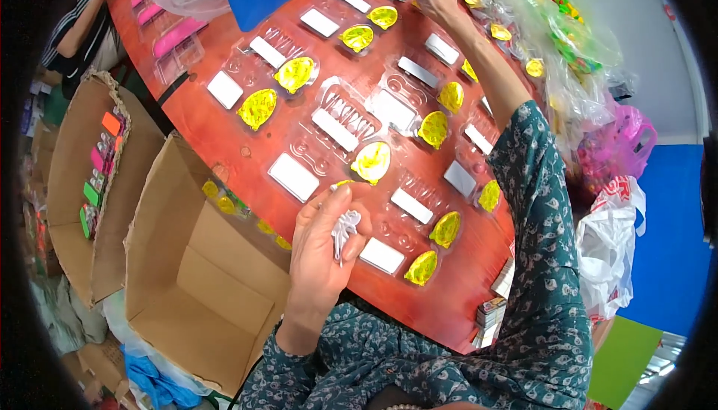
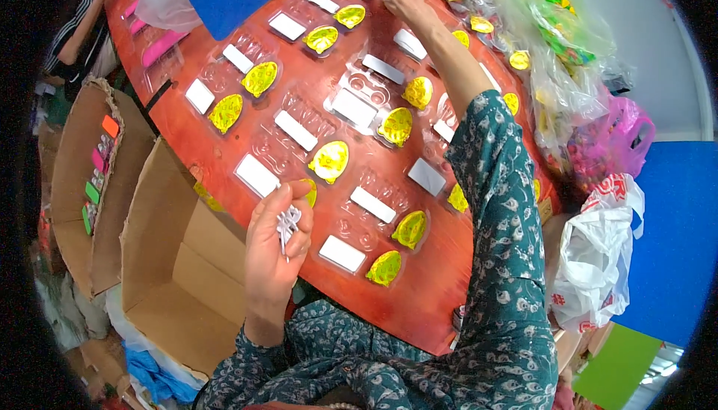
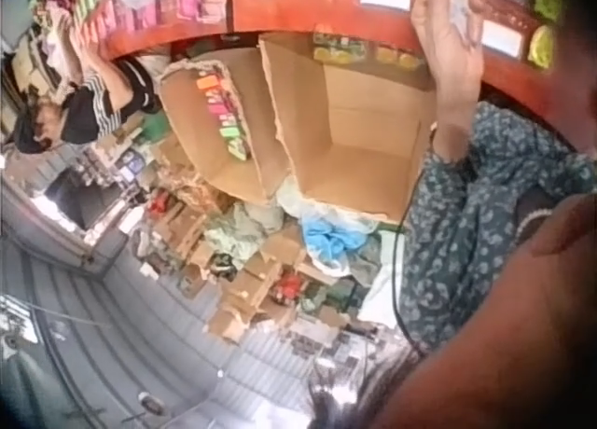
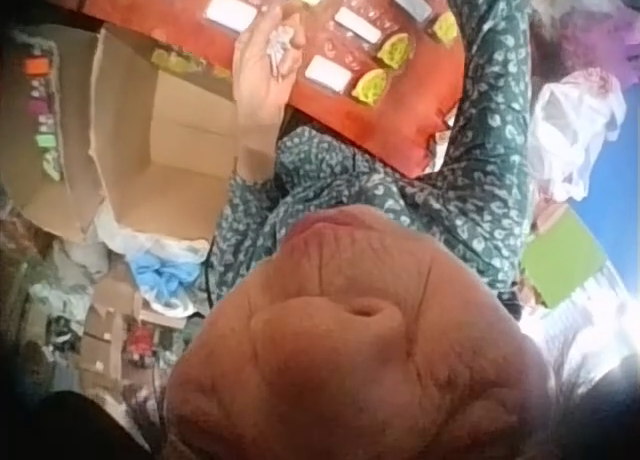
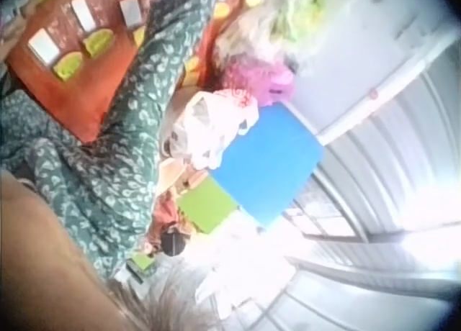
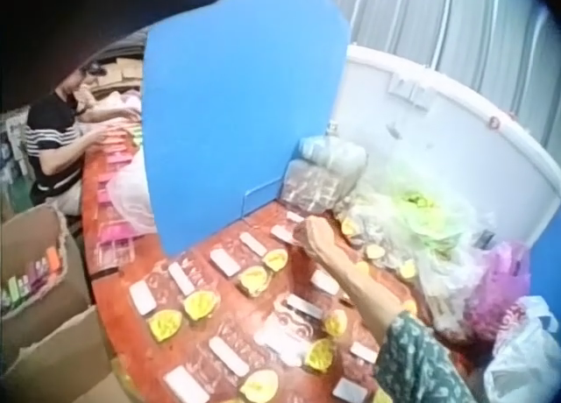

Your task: The person is manually assembling small plastic toy parts and labels into plastic trays at a factory workbench.

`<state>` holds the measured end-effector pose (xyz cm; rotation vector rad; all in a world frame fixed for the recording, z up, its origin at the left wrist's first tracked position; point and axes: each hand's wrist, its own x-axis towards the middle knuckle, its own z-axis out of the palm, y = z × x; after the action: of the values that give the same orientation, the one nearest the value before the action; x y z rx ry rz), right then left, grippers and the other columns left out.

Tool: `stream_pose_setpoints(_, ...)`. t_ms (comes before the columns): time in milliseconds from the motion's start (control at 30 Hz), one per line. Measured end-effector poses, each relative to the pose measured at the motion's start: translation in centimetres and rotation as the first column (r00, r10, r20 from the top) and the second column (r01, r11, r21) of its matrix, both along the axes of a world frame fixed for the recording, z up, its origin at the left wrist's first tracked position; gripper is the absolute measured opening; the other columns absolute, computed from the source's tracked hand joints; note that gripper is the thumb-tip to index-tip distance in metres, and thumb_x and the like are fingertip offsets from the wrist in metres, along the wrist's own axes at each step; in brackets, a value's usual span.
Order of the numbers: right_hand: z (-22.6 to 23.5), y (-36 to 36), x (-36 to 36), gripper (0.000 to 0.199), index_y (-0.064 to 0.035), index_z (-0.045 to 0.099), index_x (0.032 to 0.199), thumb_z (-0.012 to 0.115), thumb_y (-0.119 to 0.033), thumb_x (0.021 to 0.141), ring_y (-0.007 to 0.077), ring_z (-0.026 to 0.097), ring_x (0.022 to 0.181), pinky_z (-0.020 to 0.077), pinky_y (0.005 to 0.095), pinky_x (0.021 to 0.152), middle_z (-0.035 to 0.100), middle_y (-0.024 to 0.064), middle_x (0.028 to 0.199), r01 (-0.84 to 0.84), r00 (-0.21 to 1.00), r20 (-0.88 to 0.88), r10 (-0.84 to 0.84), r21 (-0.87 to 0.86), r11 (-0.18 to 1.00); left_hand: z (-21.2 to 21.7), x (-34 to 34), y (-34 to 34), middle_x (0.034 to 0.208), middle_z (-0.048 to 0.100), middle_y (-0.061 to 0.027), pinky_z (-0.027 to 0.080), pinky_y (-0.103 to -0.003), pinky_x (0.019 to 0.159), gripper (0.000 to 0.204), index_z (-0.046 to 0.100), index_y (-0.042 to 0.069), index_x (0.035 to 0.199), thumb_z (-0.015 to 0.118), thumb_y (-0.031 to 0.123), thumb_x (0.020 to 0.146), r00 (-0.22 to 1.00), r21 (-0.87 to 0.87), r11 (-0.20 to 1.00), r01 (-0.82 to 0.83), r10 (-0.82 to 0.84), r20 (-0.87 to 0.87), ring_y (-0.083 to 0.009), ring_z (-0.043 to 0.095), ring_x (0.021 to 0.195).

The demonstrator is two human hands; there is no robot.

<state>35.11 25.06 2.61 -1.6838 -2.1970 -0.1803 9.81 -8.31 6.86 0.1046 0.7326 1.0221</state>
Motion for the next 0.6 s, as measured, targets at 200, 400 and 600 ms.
stream_pose_setpoints(200,-1.5,2.0,0.3,0.016,-0.0098,0.069,0.085,0.062,-0.019,0.074,0.0231,0.063,0.068,0.0487,0.0337,0.062,0.066,0.0091,0.072,-0.02,0.998,0.06,0.022,-0.035,0.999,0.0,-0.4,0.8,0.06,0.053,-0.0048,0.026,-0.015,0.038,0.022,0.057,0.0,0.096,0.049,0.02,0.09,0.999,-0.04,0.999,0.001,-0.002,-0.046,-0.0035,0.034,0.039)
stream_pose_setpoints(400,-2.5,2.7,-1.1,0.019,-0.0066,0.057,0.067,0.06,-0.025,0.07,0.0338,0.06,0.069,0.0451,0.045,0.054,0.06,0.0182,0.072,0.108,0.984,0.136,-0.111,0.026,0.994,-0.4,-0.4,0.9,0.061,0.051,-0.0062,0.026,-0.017,0.032,0.024,0.056,0.0,0.097,0.04,0.018,0.093,0.999,-0.06,0.998,0.002,-0.005,-0.053,-0.0058,0.033,0.036)
stream_pose_setpoints(600,-5.0,4.2,-1.6,0.013,-0.009,0.051,0.071,0.056,-0.021,0.072,0.0314,0.055,0.063,0.0396,0.0482,0.052,0.054,0.0129,0.063,0.046,0.998,-0.064,-0.024,0.372,0.927,-0.1,-0.6,0.5,0.06,0.051,-0.0056,0.026,-0.017,0.031,0.023,0.056,0.001,0.097,0.042,0.019,0.093,0.998,-0.069,0.998,-0.014,0.01,-0.066,-0.0057,0.033,0.036)
